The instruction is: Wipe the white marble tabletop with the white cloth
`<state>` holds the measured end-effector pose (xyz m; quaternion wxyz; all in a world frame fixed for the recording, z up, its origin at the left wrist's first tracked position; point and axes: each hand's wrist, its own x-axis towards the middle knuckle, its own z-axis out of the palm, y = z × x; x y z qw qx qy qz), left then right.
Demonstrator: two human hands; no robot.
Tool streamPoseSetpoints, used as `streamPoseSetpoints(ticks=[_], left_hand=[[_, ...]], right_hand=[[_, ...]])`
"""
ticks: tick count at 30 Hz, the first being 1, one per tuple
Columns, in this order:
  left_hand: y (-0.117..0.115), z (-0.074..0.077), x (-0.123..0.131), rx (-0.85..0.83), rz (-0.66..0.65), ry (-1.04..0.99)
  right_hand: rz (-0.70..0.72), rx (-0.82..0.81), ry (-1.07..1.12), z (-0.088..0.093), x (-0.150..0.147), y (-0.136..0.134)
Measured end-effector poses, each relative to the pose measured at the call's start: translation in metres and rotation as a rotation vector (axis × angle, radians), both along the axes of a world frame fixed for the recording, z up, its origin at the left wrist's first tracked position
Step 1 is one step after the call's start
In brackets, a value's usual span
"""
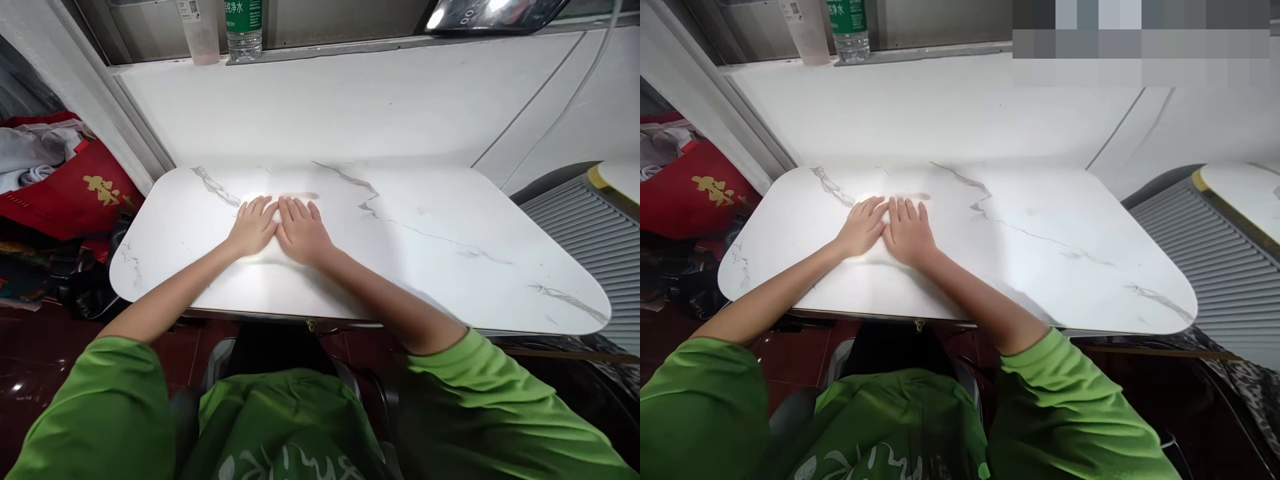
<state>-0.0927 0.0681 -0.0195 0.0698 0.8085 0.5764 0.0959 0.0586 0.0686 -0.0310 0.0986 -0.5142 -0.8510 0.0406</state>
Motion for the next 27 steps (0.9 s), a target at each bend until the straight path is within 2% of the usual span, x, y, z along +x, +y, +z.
streamPoseSetpoints(ticks=[4,7,11,14,16,19,22,27], left_hand=[[-0.049,0.0,-0.015,-0.002,0.008,0.006],[-0.076,0.002,-0.025,-0.008,0.041,-0.005],[-0.096,0.005,-0.035,-0.034,0.102,-0.039],[-0.096,0.005,-0.042,-0.071,0.16,-0.082],[-0.086,0.004,-0.048,-0.062,0.184,-0.114],[-0.055,-0.001,-0.061,0.027,0.181,-0.149],[-0.011,-0.004,-0.076,0.108,0.147,-0.15],[0.066,-0.004,-0.093,0.089,0.162,-0.152]], right_hand=[[0.07,0.057,-0.003,-0.001,-0.01,-0.046],[0.127,0.083,0.013,0.002,-0.017,-0.067],[0.205,0.04,0.036,0.012,-0.026,-0.07],[0.286,-0.032,0.067,0.017,-0.033,-0.058],[0.298,-0.039,0.095,0.017,-0.04,-0.044],[0.265,-0.003,0.135,0.012,-0.055,-0.016],[0.237,0.028,0.17,0.007,-0.071,0.021],[0.171,0.074,0.195,0.004,-0.094,0.087]])
